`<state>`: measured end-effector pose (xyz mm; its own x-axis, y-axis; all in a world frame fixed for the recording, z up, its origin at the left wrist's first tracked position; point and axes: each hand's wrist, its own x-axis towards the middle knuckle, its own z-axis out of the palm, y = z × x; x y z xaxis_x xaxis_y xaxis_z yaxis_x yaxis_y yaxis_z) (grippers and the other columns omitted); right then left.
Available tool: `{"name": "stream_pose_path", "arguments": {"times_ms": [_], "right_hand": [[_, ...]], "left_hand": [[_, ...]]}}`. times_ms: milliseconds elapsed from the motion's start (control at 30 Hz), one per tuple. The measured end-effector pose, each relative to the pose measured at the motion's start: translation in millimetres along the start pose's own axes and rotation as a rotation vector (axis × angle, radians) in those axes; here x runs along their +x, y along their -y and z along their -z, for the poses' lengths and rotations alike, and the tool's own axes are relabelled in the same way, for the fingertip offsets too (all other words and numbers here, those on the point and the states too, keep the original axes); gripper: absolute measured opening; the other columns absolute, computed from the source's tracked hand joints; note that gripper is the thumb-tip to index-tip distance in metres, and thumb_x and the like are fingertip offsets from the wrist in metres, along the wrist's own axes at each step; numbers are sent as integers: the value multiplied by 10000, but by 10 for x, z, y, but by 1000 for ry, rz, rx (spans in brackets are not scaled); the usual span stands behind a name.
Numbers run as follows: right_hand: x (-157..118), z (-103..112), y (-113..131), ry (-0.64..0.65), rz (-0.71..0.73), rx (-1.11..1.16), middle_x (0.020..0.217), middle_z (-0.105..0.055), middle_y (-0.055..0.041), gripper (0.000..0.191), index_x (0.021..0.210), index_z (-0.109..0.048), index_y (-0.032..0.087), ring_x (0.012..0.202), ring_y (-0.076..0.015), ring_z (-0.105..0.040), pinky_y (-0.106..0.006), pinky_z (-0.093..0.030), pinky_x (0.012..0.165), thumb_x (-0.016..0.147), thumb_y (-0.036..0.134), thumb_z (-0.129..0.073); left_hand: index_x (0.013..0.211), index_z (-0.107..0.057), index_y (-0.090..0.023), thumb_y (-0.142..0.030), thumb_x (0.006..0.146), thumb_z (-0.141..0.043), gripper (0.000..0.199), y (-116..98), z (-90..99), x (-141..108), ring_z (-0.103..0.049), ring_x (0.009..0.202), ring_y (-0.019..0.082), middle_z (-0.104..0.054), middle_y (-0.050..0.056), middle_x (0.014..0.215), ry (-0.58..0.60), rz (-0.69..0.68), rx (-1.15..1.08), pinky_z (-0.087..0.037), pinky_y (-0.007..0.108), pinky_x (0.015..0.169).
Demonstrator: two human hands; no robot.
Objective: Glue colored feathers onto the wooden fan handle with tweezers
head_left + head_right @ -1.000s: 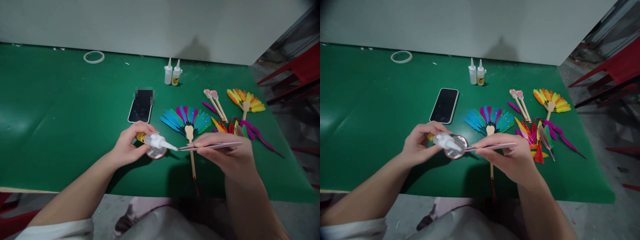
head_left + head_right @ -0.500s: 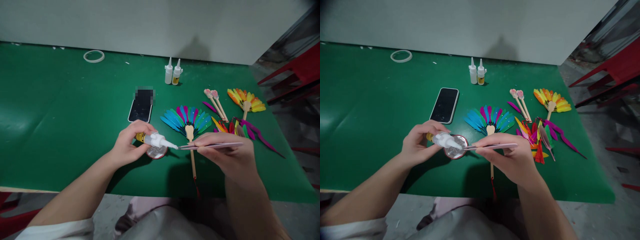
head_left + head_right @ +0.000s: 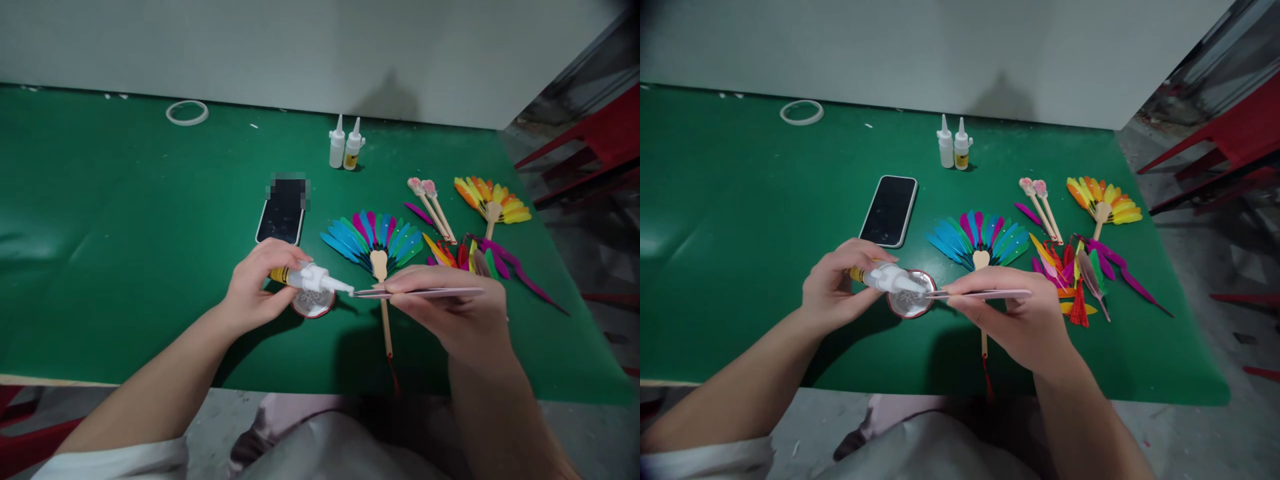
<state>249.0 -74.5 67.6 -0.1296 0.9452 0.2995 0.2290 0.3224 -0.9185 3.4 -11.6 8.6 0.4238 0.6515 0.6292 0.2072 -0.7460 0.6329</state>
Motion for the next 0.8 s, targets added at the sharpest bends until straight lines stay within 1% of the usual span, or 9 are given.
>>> {"name": "stream_pose_path", "arguments": {"times_ms": [200,367,433,500,567,600,667,733,800], "right_hand": [[-21,-15,-32,6,70,-9,818,-740,36,295,926,-725,294,747,-140,-691,-258,-567,652,746,65,-678],[-26,-21,-54,-13,34,-57,822,-743,16,208,876,-727,249,733,-135,-689,-235,-565,630,750,90,-682],[-19,-48,-69,-35,-3,-101,814,-744,23,157,837,-727,250,720,-127,-689,-221,-566,628,754,124,-686],[-1,-78,-98,-60,-36,-176,788,-743,34,115,794,-724,259,692,-122,-689,-214,-568,614,751,158,-689],[24,-73,-152,-100,-43,-293,759,-741,33,89,758,-722,263,683,-137,-693,-230,-572,612,749,183,-684],[38,-45,-188,-125,-38,-360,754,-741,29,81,751,-723,263,693,-149,-697,-247,-575,629,751,194,-679],[65,78,-270,-177,-24,-482,777,-745,16,68,765,-729,260,738,-178,-705,-290,-575,697,761,229,-668],[94,274,-347,-279,-78,-563,799,-744,10,68,792,-730,255,770,-194,-706,-315,-566,729,766,271,-669],[139,493,-398,-401,-126,-592,792,-739,1,95,795,-730,248,757,-212,-702,-333,-559,686,757,319,-678]], "left_hand": [[924,-517,-206,-57,676,-692,338,1,-11,0,-633,840,174,-668,51,915,-39,24,-21,-507,333,715],[955,-509,-203,-39,647,-716,405,1,-12,-13,-645,830,162,-665,40,925,-62,38,-87,-513,292,698],[993,-497,-211,-45,644,-728,450,-7,-11,-27,-653,831,162,-659,32,930,-76,81,-147,-521,285,697],[1054,-481,-224,-118,691,-727,452,-12,-12,-39,-663,837,166,-662,29,930,-97,128,-244,-532,293,707],[1113,-468,-229,-273,794,-659,375,-7,-16,-44,-670,833,170,-673,37,921,-141,168,-360,-540,312,718],[1130,-469,-224,-357,842,-594,340,2,-17,-43,-671,818,169,-678,42,902,-182,184,-407,-540,315,712],[1121,-494,-212,-476,882,-487,356,33,-19,-39,-663,780,161,-676,43,859,-299,228,-451,-532,302,681],[1091,-522,-210,-496,868,-502,363,76,-16,-29,-647,773,152,-664,38,857,-405,290,-424,-517,279,664],[1094,-527,-219,-439,850,-559,329,125,-9,4,-637,827,153,-651,47,946,-433,362,-355,-516,271,686]]}}
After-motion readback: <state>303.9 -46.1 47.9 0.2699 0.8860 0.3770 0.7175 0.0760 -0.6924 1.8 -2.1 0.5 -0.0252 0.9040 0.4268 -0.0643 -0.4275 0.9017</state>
